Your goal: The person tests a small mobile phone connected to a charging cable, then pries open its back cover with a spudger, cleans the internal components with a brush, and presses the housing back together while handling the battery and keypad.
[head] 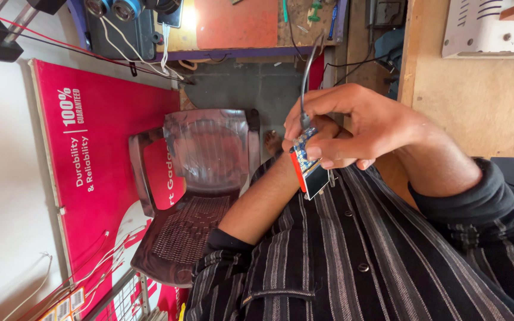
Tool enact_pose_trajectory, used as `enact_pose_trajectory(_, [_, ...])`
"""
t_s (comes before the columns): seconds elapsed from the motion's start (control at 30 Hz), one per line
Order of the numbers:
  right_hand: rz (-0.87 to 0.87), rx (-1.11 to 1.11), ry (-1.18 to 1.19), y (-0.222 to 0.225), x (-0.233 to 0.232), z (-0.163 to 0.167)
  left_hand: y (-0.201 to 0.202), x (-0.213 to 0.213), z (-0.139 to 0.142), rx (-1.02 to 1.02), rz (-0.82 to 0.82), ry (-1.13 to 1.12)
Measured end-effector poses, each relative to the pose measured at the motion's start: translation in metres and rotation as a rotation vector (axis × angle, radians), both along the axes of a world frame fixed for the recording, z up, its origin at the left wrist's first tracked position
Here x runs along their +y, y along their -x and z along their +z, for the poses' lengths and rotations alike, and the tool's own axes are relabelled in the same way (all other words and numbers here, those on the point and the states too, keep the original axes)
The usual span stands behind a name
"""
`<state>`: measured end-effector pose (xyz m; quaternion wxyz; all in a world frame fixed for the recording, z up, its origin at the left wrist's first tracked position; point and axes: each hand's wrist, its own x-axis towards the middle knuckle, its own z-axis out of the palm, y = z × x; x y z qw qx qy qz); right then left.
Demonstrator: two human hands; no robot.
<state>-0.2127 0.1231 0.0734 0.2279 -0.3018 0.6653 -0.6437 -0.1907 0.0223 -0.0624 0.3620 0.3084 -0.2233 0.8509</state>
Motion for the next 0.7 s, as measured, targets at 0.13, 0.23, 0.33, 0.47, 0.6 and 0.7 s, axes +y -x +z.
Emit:
enact_pose_trajectory(0.13, [0.034,0.080,0.059,0.002,-0.008,-0.010,0.002,-0.008,0.002,-0.020,0.029,0.083])
enact_pose_trajectory(0.23, [0.025,0.064,0.055,0.005,-0.013,-0.019,0.004,-0.010,0.003,-0.028,0.045,0.126])
enact_pose_trajectory(0.33, [-0.008,-0.251,-0.168,0.005,-0.013,-0.029,0.005,-0.011,0.003,-0.038,0.060,0.163])
enact_pose_trajectory(0.47, [-0.022,-0.240,-0.158,0.005,-0.011,-0.043,0.007,-0.014,0.003,-0.046,0.077,0.190])
enact_pose_trajectory(0.6, [-0.072,-0.262,-0.184,0.008,-0.015,-0.052,0.008,-0.016,0.003,-0.054,0.093,0.226])
enact_pose_trajectory(0.7, [-0.020,-0.182,-0.084,0.013,-0.017,-0.046,0.008,-0.016,0.005,-0.051,0.106,0.256])
